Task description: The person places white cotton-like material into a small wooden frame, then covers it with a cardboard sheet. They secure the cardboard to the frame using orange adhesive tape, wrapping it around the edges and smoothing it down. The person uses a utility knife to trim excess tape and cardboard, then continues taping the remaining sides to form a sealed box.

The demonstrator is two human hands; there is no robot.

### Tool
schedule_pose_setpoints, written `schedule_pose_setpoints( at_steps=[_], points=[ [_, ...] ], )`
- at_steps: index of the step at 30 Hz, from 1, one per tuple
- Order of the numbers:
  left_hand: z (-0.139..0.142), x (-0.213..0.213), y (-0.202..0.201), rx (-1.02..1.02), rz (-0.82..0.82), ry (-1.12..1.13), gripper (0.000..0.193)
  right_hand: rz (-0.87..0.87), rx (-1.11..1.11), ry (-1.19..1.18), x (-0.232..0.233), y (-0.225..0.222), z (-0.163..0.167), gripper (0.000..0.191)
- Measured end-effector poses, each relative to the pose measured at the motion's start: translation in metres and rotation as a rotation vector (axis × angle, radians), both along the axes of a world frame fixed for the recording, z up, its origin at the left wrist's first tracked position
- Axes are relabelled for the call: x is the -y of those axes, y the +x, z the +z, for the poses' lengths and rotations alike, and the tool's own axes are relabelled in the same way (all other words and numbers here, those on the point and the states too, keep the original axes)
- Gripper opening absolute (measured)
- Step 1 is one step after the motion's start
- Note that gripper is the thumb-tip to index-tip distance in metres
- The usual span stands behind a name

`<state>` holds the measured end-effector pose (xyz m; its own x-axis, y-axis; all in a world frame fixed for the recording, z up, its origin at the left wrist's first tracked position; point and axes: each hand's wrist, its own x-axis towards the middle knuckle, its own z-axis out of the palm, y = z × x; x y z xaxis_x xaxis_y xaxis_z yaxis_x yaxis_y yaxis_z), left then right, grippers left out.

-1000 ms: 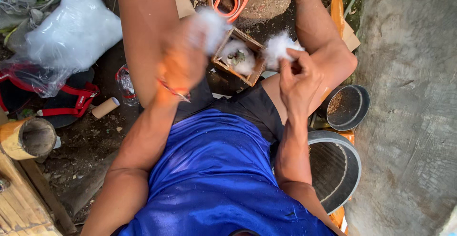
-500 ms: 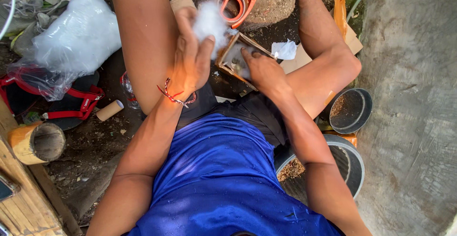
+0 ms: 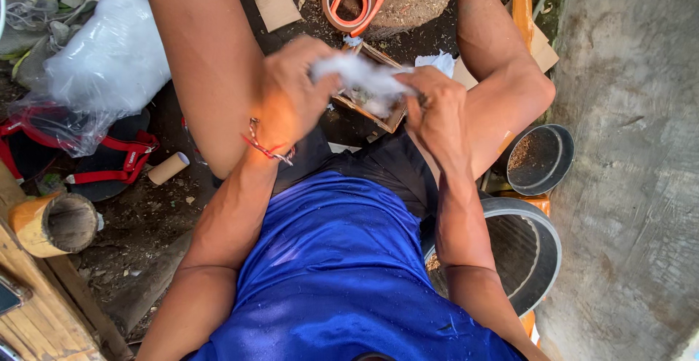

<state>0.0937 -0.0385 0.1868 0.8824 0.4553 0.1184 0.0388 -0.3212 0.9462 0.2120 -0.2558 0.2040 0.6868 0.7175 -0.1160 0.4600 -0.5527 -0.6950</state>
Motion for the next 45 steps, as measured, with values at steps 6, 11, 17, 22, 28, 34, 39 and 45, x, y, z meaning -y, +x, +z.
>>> schedule_pose_setpoints(
  at_steps=[6, 11, 17, 22, 28, 34, 39, 45],
  points=[
    [-0.004, -0.014, 0.003, -0.004, 0.209, -0.146, 0.024, 0.475, 0.371, -0.360, 0.000, -0.003, -0.052, 0.012],
    [-0.001, -0.007, 0.000, 0.034, 0.134, 0.073, 0.028, 0.640, 0.175, -0.407, -0.022, 0.000, -0.094, 0.016],
    [0.000, -0.009, -0.002, -0.021, 0.202, -0.140, 0.047, 0.242, 0.027, -0.291, -0.035, 0.004, -0.084, 0.033],
    [-0.008, -0.009, 0.000, -0.091, 0.128, -0.081, 0.041, 0.278, 0.072, -0.213, -0.028, -0.001, -0.085, 0.027],
    [-0.010, -0.008, 0.000, 0.017, 0.037, -0.029, 0.030, 0.505, 0.058, -0.144, -0.017, 0.008, -0.066, 0.047],
    [-0.010, 0.003, -0.001, -0.080, -0.046, -0.034, 0.025, -0.063, -0.513, 0.298, -0.019, 0.003, -0.014, 0.057],
    [-0.016, 0.018, 0.001, -0.028, -0.184, -0.046, 0.019, -0.065, -0.330, 0.246, -0.020, -0.009, -0.010, 0.017],
    [-0.021, 0.004, 0.000, 0.035, 0.209, -0.192, 0.013, -0.049, 0.064, 0.028, 0.008, 0.003, -0.028, 0.020]
  ],
)
